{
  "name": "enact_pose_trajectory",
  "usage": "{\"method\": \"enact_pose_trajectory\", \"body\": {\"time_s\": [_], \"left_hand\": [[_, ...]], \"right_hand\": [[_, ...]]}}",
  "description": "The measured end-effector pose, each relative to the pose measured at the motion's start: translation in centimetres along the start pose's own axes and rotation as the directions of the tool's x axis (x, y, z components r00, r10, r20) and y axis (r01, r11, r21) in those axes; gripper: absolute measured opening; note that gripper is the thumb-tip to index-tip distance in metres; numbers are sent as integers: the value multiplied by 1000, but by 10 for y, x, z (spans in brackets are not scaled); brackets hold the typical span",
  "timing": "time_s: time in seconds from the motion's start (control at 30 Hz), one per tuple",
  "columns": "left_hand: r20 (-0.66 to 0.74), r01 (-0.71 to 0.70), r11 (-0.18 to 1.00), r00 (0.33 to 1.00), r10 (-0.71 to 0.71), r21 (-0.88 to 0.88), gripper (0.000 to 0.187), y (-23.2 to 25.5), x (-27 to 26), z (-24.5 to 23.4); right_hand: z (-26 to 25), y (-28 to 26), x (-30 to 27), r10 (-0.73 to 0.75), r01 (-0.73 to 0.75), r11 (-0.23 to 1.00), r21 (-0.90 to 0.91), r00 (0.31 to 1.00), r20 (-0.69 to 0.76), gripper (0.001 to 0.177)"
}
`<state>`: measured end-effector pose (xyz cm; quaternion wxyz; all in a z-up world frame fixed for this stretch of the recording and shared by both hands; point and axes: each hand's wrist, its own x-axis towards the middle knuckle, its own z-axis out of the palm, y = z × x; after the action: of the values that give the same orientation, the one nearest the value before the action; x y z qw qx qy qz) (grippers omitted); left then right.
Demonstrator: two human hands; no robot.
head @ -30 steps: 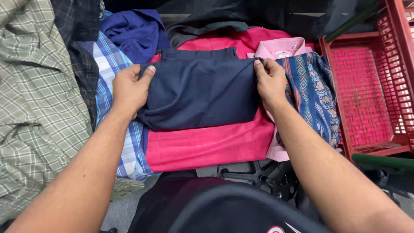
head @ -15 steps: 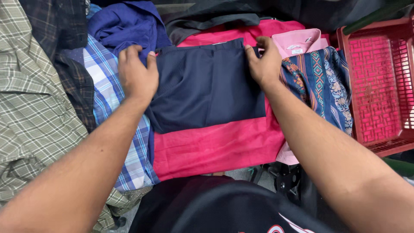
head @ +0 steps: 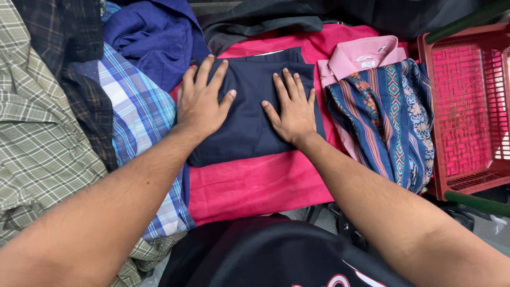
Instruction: The person folds a pair of dark blue trousers and places them on a pile. Then they pick up a green plaid shirt, button it up, and fold it neatly.
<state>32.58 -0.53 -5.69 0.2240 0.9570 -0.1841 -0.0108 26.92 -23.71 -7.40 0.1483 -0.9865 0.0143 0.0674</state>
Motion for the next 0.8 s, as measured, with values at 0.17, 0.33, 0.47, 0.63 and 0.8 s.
{"method": "enact_pose_trajectory", "body": {"time_s": [0.17,0.33,0.47,0.63,0.8], "left_hand": [[94,229,973,970,-225,-24,100,-10,35,-5],[323,418,908,859,-398,7,113,-28,70,-7],[198,451,893,874,-444,12,119,-28,73,-9],[448,693,721,640,-624,16,84,-21,71,-19],[366,665,736,721,-589,-126,76,-11,64,-25]], "right_hand": [[-12,-8,-10,-53,65,996,62,982,-179,72],[-22,-28,-38,94,-61,973,221,985,-142,49],[-20,-35,-45,44,-10,958,285,993,-114,50],[-14,-26,-44,-9,34,955,295,996,-87,52],[-10,-17,-42,-13,34,943,332,998,-64,56]]}}
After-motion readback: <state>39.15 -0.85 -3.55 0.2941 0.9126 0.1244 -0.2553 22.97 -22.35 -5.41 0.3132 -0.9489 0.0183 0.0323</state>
